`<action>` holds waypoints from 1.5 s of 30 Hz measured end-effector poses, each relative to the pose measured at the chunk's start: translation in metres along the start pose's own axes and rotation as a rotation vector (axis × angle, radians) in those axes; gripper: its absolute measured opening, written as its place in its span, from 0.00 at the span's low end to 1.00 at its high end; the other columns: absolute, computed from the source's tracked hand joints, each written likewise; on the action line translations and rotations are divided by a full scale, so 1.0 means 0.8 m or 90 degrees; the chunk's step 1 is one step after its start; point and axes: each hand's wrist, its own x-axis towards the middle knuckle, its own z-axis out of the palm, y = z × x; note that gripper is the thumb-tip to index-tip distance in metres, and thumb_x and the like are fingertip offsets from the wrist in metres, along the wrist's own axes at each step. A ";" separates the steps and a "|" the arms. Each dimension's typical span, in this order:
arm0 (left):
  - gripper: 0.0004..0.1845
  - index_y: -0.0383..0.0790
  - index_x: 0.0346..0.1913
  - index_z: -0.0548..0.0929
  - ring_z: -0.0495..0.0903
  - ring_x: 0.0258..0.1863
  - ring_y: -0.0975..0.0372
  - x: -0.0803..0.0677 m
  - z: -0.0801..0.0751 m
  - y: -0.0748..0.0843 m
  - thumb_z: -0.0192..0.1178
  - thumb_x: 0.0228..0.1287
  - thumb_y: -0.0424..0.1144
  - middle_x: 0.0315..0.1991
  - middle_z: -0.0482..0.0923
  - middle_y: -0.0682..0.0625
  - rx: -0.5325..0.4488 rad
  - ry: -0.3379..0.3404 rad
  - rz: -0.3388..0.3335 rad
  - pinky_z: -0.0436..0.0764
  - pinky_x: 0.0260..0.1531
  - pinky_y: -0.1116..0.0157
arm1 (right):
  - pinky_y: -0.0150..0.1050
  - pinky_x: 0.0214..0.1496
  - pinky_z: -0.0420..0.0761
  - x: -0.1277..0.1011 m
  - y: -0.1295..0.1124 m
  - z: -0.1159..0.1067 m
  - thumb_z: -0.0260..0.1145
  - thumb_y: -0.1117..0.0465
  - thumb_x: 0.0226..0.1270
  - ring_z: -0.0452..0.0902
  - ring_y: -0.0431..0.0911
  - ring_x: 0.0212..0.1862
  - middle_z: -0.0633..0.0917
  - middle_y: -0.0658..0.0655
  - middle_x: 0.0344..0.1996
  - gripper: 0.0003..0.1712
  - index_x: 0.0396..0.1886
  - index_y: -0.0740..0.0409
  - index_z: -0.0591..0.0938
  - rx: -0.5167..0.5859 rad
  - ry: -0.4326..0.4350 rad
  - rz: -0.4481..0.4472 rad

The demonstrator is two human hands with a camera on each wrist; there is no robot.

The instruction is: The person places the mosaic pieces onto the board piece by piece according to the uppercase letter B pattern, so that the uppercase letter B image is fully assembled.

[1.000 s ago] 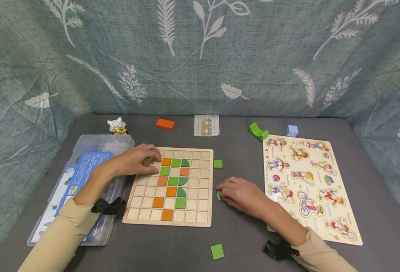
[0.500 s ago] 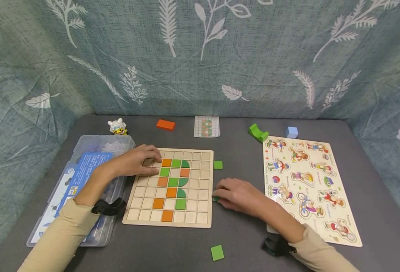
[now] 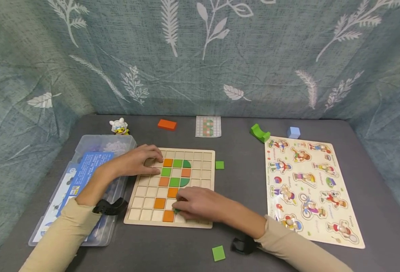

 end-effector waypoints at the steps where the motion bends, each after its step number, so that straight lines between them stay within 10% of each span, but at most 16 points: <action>1: 0.15 0.42 0.47 0.83 0.72 0.52 0.53 0.000 0.000 0.000 0.66 0.61 0.45 0.53 0.77 0.47 0.001 0.000 -0.001 0.73 0.54 0.52 | 0.27 0.42 0.78 0.003 -0.002 0.000 0.66 0.61 0.66 0.77 0.37 0.38 0.81 0.47 0.39 0.09 0.45 0.50 0.85 0.001 -0.001 0.000; 45: 0.15 0.41 0.46 0.83 0.73 0.54 0.52 0.002 0.000 0.000 0.68 0.60 0.45 0.52 0.77 0.47 -0.008 0.003 -0.004 0.73 0.56 0.52 | 0.26 0.49 0.79 -0.015 -0.017 -0.004 0.58 0.60 0.73 0.78 0.37 0.50 0.82 0.48 0.47 0.06 0.42 0.48 0.82 0.058 -0.072 0.012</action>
